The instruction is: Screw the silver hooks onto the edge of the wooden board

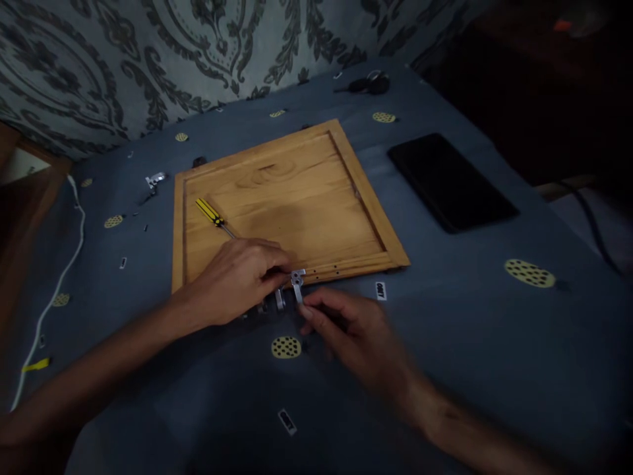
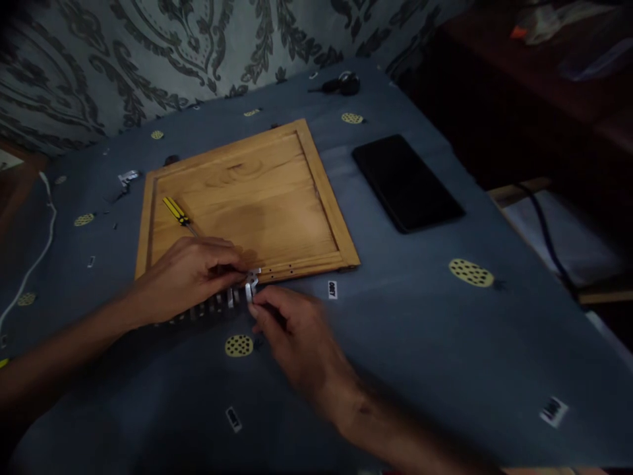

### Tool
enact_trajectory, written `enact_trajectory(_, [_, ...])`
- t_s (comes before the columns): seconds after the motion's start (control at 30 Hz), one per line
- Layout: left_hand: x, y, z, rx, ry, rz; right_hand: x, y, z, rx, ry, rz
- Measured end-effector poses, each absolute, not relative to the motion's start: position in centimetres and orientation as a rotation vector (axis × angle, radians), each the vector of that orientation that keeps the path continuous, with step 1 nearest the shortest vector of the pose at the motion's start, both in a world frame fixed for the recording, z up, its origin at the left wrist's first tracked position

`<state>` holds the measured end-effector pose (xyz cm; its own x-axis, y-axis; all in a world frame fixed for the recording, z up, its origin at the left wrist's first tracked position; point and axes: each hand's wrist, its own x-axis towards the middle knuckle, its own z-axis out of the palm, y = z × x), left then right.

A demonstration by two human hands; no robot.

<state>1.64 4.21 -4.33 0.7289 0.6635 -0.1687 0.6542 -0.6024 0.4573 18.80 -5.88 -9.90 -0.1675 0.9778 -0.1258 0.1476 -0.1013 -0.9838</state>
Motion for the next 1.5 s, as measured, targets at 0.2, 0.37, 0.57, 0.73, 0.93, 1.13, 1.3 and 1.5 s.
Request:
enact_trajectory(0.2, [1.48,4.15,-4.32,2.434,0.994,0.041,18.8,-5.99,-9.87,-1.308,-1.393,1.345])
enact_trajectory(0.37, [1.72,4.21,-4.01,2.427,0.993,0.013,18.82,-5.94,-9.65,-1.329,-1.38,1.372])
enact_trajectory(0.57, [2.06,4.18,-3.67,2.432,1.016,-0.026,18.76,-5.91,-9.66,-1.323,-1.375,1.375])
enact_trajectory(0.73, [2.12,4.1,-3.57,2.445,1.007,-0.028,18.75,-5.89,-9.66,-1.323,-1.376,1.369])
enact_trajectory(0.93, [1.97,4.07,-3.75,2.453,0.99,-0.009,18.75,-5.92,-9.69,-1.329,-1.386,1.364])
enact_trajectory(1.13, [2.03,4.1,-3.78,2.462,0.976,0.009,18.77,-5.96,-9.6,-1.339,-1.377,1.366])
enact_trajectory(1.3, [2.16,4.17,-3.69,2.482,0.977,0.002,18.69,-5.99,-9.65,-1.337,-1.375,1.368])
enact_trajectory(1.5, [2.2,4.1,-3.56,2.48,0.999,-0.018,18.65,-6.0,-9.66,-1.329,-1.368,1.371])
